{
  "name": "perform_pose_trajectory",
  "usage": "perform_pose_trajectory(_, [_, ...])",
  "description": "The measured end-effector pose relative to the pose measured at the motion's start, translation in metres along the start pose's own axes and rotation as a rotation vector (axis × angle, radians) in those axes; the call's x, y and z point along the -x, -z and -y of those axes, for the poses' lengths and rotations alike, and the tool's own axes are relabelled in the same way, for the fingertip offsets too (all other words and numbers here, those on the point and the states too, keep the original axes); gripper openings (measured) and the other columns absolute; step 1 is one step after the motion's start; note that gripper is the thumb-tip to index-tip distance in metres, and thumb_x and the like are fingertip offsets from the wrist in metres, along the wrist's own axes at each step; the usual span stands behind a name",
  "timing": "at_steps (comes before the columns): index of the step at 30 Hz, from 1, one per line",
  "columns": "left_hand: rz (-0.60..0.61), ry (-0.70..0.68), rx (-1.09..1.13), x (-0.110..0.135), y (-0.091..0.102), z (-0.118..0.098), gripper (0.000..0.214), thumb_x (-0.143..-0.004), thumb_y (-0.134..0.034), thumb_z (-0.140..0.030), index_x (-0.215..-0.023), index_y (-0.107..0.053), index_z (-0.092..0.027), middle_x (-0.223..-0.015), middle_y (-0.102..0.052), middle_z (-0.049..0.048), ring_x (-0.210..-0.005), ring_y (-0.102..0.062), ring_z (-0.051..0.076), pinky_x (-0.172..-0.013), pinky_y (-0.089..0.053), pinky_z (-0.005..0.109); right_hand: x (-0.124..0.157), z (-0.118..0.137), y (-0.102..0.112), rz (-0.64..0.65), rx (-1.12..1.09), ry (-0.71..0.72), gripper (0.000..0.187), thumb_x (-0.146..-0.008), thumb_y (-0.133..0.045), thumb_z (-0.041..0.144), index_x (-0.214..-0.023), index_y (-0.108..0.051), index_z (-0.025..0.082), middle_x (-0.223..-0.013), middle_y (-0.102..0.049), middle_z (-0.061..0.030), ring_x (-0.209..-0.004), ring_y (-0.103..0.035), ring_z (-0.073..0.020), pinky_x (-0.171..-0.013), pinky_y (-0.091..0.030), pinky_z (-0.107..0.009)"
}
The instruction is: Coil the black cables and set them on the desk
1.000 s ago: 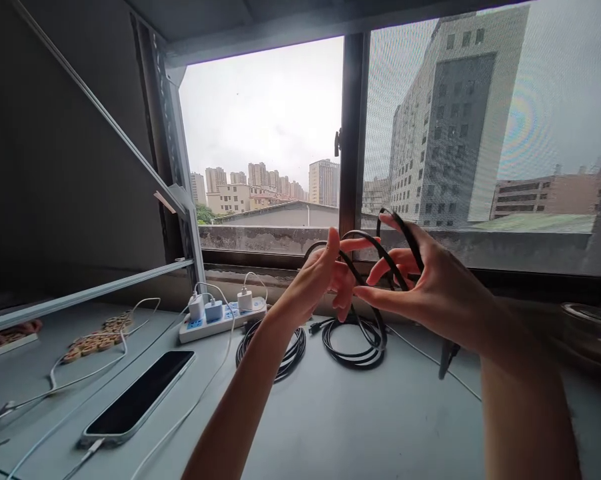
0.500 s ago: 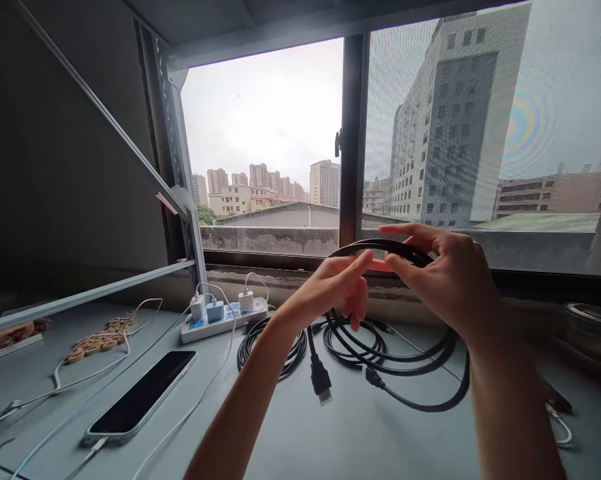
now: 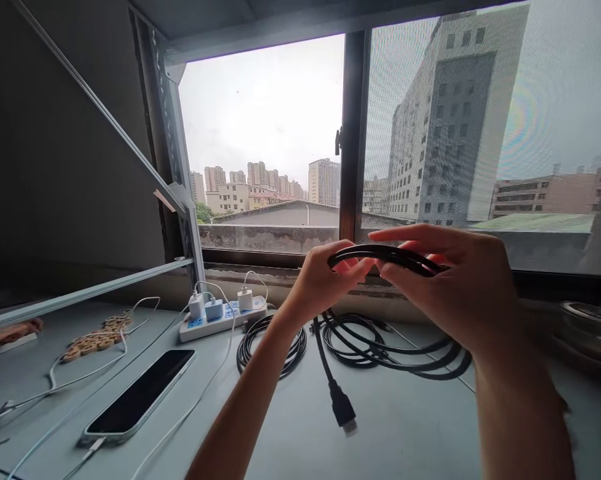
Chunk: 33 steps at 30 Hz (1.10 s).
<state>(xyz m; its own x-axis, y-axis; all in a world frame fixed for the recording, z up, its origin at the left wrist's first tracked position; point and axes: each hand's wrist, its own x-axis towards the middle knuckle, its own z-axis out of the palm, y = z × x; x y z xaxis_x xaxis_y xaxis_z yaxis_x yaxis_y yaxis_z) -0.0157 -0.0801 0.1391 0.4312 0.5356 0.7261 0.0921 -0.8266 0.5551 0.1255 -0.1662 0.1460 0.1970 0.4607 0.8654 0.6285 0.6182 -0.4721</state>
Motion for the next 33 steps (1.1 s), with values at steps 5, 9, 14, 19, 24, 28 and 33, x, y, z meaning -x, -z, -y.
perform_pose_trajectory(5, [-0.275,0.123,0.114,-0.004,0.007,0.013,0.053,-0.071,-0.064,-0.042,-0.034,-0.033,-0.019,-0.028,-0.030,-0.0068,-0.024,-0.026,0.003,-0.029,-0.016,0.020,-0.006,-0.013,0.000,-0.044,0.055,0.033,0.027,-0.068,-0.073,0.030,-0.094,-0.074,0.026,-0.061,-0.067,0.0020,-0.056,-0.063,-0.0129,-0.048,-0.047,-0.021])
perform_pose_trajectory(9, [-0.473,0.064,0.218,0.000,0.011,-0.001,0.054,-0.067,-0.069,-0.039,-0.033,-0.032,-0.018,-0.029,-0.027,-0.0083,-0.025,-0.020,0.001,-0.030,-0.012,0.021,-0.009,-0.019,-0.006,0.007,-0.154,0.003,0.014,-0.075,-0.068,0.030,-0.086,-0.072,0.023,-0.058,-0.065,0.0024,-0.053,-0.062,-0.0114,-0.045,-0.048,-0.020])
perform_pose_trajectory(14, [-0.576,0.092,0.439,0.003,0.009,-0.018,0.058,-0.070,-0.069,-0.035,-0.032,-0.029,-0.018,-0.026,-0.025,-0.0077,-0.023,-0.020,0.001,-0.029,-0.009,0.021,-0.010,-0.016,-0.011,0.031,-0.357,-0.077,0.010,-0.078,-0.067,0.030,-0.079,-0.070,0.021,-0.047,-0.055,0.0065,-0.035,-0.049,-0.0060,-0.034,-0.042,-0.016])
perform_pose_trajectory(19, [-0.511,0.235,0.705,-0.002,0.013,-0.019,0.054,-0.079,-0.058,-0.026,-0.034,-0.028,-0.018,-0.026,-0.021,-0.0076,-0.023,-0.020,0.002,-0.029,-0.011,0.020,-0.011,-0.016,-0.009,0.066,-0.542,-0.134,0.025,-0.079,-0.068,0.030,-0.102,-0.070,0.024,-0.040,-0.050,0.0092,-0.031,-0.045,-0.0054,-0.032,-0.039,-0.015])
perform_pose_trajectory(24, [-0.308,0.351,0.728,-0.006,-0.007,-0.003,0.046,-0.081,-0.051,-0.028,-0.040,-0.032,-0.019,-0.030,-0.024,-0.0080,-0.025,-0.025,0.004,-0.029,-0.017,0.017,-0.007,-0.007,-0.009,0.058,-0.832,-0.210,0.026,-0.080,-0.065,0.032,-0.104,-0.071,0.023,-0.033,-0.040,0.0107,-0.024,-0.033,-0.0045,-0.025,-0.027,-0.016])
perform_pose_trajectory(28, [-0.131,0.439,0.406,-0.007,-0.014,0.017,0.038,-0.082,-0.049,-0.033,-0.048,-0.053,-0.016,-0.038,-0.042,-0.0041,-0.033,-0.048,0.009,-0.037,-0.037,0.019,-0.004,-0.003,-0.005,-0.003,-0.776,-0.179,0.021,-0.077,-0.067,0.026,-0.097,-0.073,0.022,-0.029,-0.035,0.0114,-0.022,-0.026,-0.0041,-0.024,-0.020,-0.019])
perform_pose_trajectory(33, [0.542,0.647,0.207,-0.005,-0.004,0.018,0.065,-0.087,-0.034,-0.060,-0.053,-0.066,-0.014,-0.047,-0.059,0.0071,-0.039,-0.055,0.014,-0.044,-0.043,0.024,-0.006,-0.005,-0.010,-0.149,-0.684,-0.099,0.016,-0.076,-0.066,0.019,-0.090,-0.074,0.022,-0.030,-0.037,0.0111,-0.022,-0.027,-0.0037,-0.025,-0.020,-0.019])
